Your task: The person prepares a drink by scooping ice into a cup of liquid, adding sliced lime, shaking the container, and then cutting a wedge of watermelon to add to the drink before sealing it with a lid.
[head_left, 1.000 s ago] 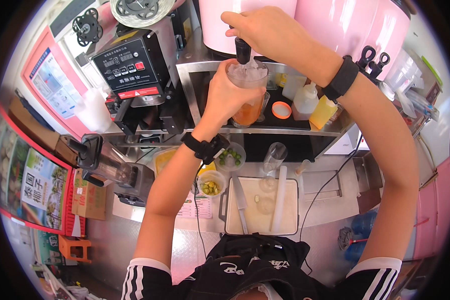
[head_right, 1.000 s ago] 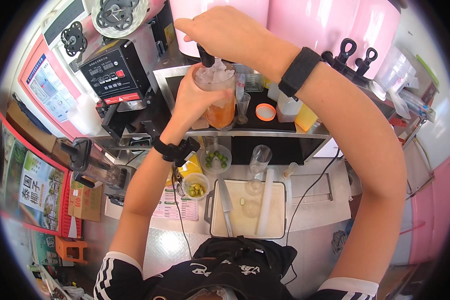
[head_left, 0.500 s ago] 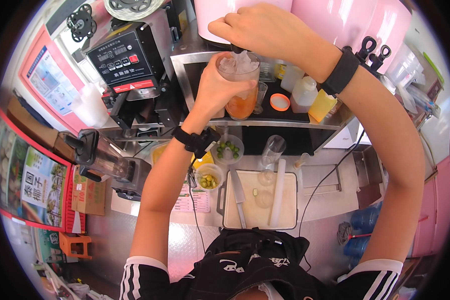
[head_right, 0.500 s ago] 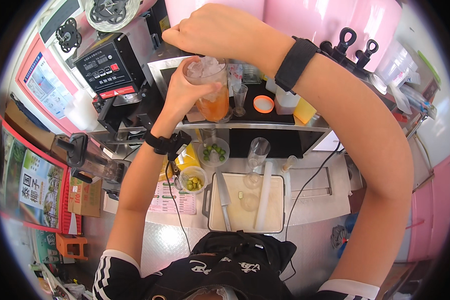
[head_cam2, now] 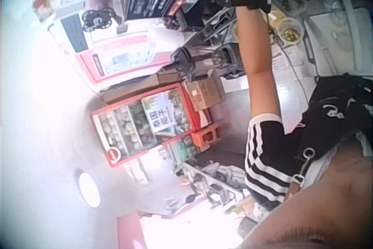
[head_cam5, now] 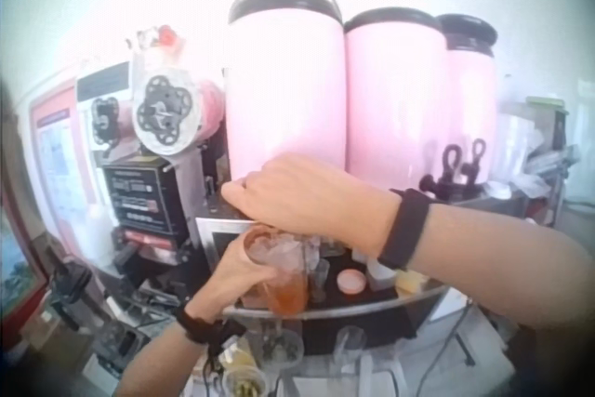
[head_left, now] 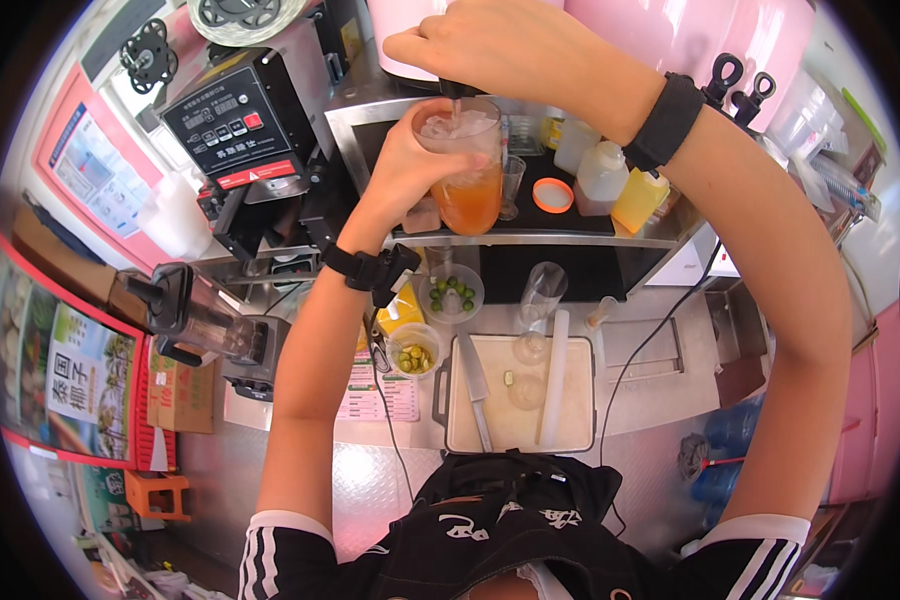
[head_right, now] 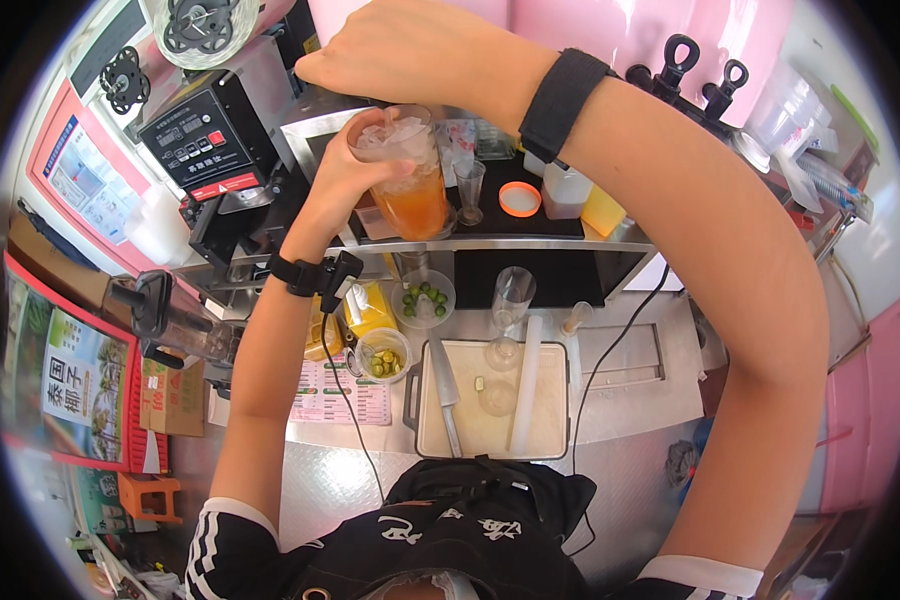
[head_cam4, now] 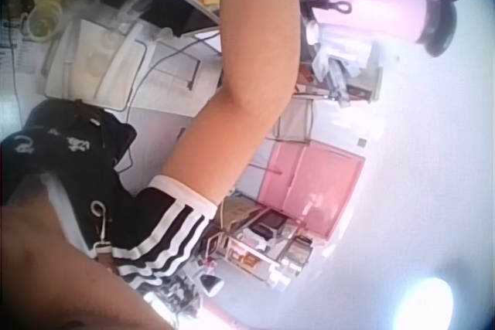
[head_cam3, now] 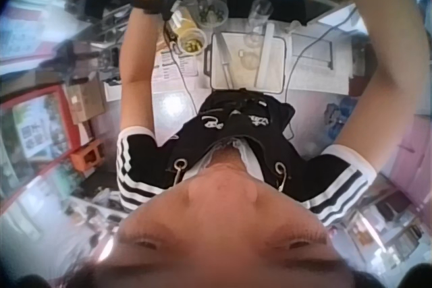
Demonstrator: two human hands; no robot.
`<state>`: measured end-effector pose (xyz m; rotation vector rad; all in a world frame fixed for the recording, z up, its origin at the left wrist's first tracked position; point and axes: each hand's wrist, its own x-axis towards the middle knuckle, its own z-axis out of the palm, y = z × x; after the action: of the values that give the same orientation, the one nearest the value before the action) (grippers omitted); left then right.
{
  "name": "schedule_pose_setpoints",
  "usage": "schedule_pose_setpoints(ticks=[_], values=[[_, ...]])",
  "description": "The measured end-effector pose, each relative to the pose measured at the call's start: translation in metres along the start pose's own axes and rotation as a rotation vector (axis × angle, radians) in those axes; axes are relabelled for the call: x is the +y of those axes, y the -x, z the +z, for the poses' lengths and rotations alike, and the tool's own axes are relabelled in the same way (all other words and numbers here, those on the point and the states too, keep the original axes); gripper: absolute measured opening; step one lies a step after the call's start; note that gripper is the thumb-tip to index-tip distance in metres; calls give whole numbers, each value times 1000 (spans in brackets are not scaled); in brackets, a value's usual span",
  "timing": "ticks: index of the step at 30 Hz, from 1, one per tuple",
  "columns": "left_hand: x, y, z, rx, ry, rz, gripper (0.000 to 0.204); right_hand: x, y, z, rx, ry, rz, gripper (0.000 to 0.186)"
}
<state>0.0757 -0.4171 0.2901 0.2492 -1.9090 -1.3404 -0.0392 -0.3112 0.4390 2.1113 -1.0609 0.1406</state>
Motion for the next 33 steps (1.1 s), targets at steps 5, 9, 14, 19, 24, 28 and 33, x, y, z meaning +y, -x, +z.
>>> schedule_pose_setpoints(ticks=[5,9,14,19,24,28,33], values=[[3,-1,-2,-33,42,-25,70,3,-1,2,37,7,-15,13],[3,-2,-3,-61,7,-31,71,4,-1,2,41,36,-18,12],[0,-3,-3,-85,-44,5,76,5,-2,3,38,49,-12,12],[-2,-4,-1,-76,-49,27,82,6,-4,4,76,69,-47,12],[2,-3,0,-84,-46,5,85,6,-5,-5,4,35,-4,12],[-1,-3,-1,-67,-95,28,84,6,-5,-4,14,3,-5,14],[1,-1,3,-72,-92,31,80,8,-4,-3,21,1,4,14]])
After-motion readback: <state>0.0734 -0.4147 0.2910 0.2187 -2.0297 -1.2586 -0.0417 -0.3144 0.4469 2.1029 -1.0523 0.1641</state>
